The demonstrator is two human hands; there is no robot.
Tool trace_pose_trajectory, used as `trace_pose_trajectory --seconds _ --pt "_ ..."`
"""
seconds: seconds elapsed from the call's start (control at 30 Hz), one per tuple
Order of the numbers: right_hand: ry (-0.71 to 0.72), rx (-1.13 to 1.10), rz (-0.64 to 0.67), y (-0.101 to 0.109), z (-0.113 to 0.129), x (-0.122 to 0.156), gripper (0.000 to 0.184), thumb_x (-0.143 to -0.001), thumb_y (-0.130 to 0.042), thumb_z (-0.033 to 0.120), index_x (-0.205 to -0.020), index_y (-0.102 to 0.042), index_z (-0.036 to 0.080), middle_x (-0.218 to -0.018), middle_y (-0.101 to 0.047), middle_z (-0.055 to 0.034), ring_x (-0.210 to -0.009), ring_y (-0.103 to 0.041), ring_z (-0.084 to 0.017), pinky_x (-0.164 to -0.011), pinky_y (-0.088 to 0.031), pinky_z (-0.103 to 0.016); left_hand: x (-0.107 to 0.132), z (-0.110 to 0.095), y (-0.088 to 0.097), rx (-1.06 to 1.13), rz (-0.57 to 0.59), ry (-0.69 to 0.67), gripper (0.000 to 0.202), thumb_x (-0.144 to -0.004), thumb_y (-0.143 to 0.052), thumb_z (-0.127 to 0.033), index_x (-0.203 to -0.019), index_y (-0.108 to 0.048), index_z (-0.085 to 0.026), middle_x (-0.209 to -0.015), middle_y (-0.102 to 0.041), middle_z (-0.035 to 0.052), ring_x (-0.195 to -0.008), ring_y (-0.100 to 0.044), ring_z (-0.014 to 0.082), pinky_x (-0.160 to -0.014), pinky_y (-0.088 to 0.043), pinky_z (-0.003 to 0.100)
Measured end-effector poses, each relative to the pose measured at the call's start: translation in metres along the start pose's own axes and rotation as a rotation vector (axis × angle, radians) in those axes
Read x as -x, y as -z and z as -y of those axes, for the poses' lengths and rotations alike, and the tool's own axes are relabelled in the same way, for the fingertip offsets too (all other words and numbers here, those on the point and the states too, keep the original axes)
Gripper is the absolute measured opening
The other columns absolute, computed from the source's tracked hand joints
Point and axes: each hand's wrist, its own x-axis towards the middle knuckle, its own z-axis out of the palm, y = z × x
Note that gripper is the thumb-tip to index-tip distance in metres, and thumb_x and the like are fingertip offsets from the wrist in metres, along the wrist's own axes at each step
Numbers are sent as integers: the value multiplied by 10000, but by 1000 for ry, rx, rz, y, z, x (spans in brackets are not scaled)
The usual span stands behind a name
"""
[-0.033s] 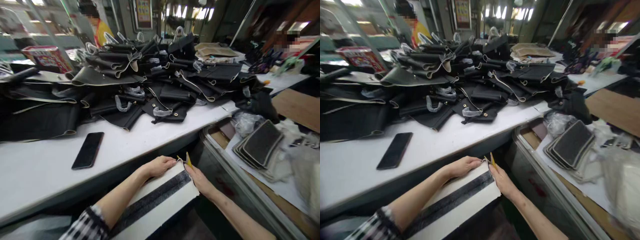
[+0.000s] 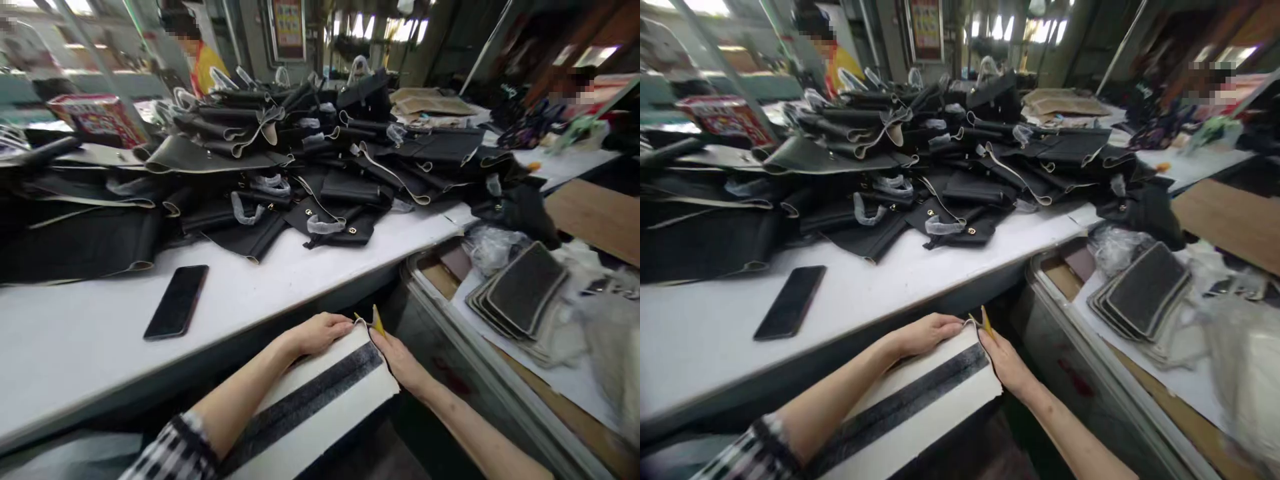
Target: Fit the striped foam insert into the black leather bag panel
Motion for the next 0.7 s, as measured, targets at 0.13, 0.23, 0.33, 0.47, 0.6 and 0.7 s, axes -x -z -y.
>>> trace_pose_trajectory --seconds 0.13,0.23,0.33,0.47,0.6,0.7 --pt "-64 35 -177 23 -2 -10 591 -831 -472 739 -859 -640 173 -708 -672 -54 -678 -642 -207 -637 -515 -320 -5 5 -4 135 -89 -21 480 -874 -596 -458 -1265 -619 -181 -1196 -668 71 -1095 -594 245 -961 -434 338" --pt "-221 -16 72 58 7 -14 566 -819 -539 702 -687 -585 153 -520 -578 -23 -402 -508 -124 -407 -395 -237 -9 8 -7 239 -173 6 602 -791 -700 -406 -1327 -563 -167 -1149 -673 73 -1004 -619 225 -891 -466 326" --pt "-403 -9 609 86 13 -20 471 -777 -678 585 -895 -644 131 -592 -627 -26 -404 -516 -115 -386 -374 -203 -13 11 -9 306 -168 4 649 -754 -736 -374 -1336 -555 -151 -1151 -676 82 -991 -621 221 -891 -469 332" --pt "-345 168 663 90 13 -44 478 -683 -766 555 -908 -641 153 -736 -631 -12 -567 -546 -117 -482 -397 -202 -16 14 -9 364 -143 29 676 -753 -744 -384 -1345 -543 -129 -1113 -699 96 -965 -632 223 -880 -476 342" --pt "-80 398 277 80 21 -71 594 -799 -520 733 -618 -534 167 -566 -448 27 -523 -367 -98 -465 -239 -242 -15 14 -7 372 -123 46 727 -757 -748 -376 -1393 -487 -139 -1004 -727 78 -896 -642 207 -819 -480 324" --pt "-29 364 193 72 28 -86 610 -758 -603 722 -523 -476 173 -521 -394 37 -519 -311 -92 -483 -185 -264 -15 13 -7 391 -123 59 784 -746 -761 -370 -1424 -437 -146 -971 -726 70 -843 -640 191 -769 -477 306"
